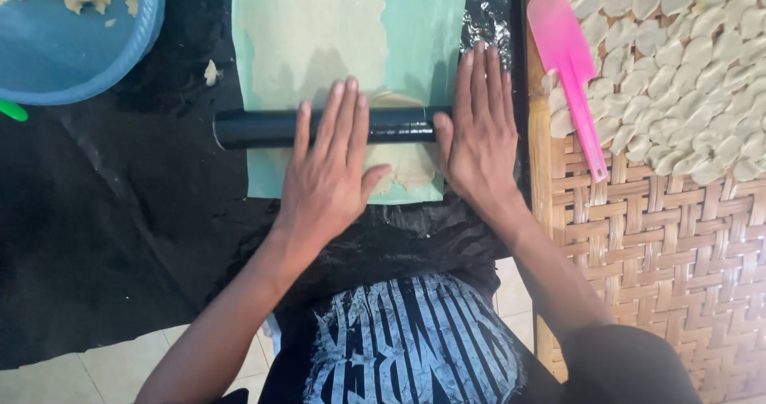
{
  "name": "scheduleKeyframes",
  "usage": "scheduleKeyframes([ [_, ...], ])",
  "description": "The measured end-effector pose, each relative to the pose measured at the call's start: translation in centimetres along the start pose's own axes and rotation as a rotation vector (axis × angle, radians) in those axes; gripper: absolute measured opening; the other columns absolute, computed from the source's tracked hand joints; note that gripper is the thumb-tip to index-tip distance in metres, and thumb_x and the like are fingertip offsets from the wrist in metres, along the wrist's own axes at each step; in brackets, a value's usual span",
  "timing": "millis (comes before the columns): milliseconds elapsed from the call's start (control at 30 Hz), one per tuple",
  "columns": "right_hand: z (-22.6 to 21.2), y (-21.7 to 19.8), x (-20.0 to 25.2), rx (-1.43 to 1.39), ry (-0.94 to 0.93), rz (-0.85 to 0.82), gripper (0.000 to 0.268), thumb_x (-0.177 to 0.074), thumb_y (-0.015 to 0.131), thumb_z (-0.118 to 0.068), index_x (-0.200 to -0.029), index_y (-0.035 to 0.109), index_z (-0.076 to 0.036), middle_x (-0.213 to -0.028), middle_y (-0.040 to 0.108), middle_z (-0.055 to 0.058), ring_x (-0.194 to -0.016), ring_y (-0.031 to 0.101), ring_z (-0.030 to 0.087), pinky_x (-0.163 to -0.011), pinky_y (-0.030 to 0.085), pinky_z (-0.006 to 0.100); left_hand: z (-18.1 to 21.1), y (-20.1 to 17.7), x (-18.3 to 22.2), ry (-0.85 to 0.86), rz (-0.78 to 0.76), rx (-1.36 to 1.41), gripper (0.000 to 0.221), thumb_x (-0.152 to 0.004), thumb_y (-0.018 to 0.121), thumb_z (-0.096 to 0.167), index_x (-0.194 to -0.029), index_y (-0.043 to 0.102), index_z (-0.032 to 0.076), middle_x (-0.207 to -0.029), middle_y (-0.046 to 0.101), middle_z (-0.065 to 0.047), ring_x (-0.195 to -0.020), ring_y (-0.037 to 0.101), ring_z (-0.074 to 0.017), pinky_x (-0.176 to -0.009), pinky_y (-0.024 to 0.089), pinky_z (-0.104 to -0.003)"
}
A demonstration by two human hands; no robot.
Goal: Flattening dough on a sheet using a roller and spatula.
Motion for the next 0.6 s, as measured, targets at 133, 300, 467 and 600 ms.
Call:
scheduleKeyframes([
  [133,-0.6,-0.1,3.0,-0.018,-0.011,-0.034,0.068,-0.114,0.037,-0.037,-0.161,0.023,0.011,-0.169,0.023,0.03,-0.16,0.02,0.045,-0.131,0.018,0.057,1.4,-0.3,2.3,-0.009,-0.001,0.093,0.078,-0.105,0.051,0.046,-0.158,0.031,-0.007,-0.166,0.029,-0.024,-0.156,0.025,-0.0351,-0.127,0.018,-0.057],
  [300,-1.1,0.2,7.0,0.005,-0.026,-0.112,0.07,-0.111,0.041,-0.038,-0.159,0.027,0.011,-0.169,0.024,0.029,-0.159,0.022,0.044,-0.129,0.017,0.06,2.9,-0.8,5.5,0.041,0.056,0.014,0.07,-0.1,0.06,0.038,-0.153,0.042,-0.003,-0.16,0.039,-0.019,-0.15,0.037,-0.0318,-0.123,0.027,-0.056],
  [467,-1.9,-1.8,9.1,-0.012,-0.111,-0.115,0.088,-0.094,0.062,-0.05,-0.155,0.034,0.007,-0.164,0.031,0.025,-0.154,0.027,0.043,-0.124,0.016,0.064,2.1,-1.3,6.6,0.08,0.126,0.075,0.059,-0.1,0.067,0.036,-0.146,0.052,0.002,-0.145,0.051,-0.016,-0.135,0.049,-0.0301,-0.119,0.034,-0.054],
  [600,-1.3,-2.5,9.0,0.032,-0.147,-0.024,0.092,-0.084,0.08,-0.049,-0.154,0.043,-0.002,-0.156,0.044,0.018,-0.149,0.036,0.04,-0.125,0.02,0.064,1.4,-3.4,5.0,0.063,0.183,0.031,0.055,-0.092,0.07,0.027,-0.14,0.058,0.002,-0.137,0.059,-0.019,-0.13,0.053,-0.0323,-0.114,0.037,-0.054],
])
Point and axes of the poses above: each hand's wrist, its own x-axis away from the middle knuckle, its own y-axis out of the palm, z = x × y, the point moved 5 cm from there along -x, towards the middle knuckle
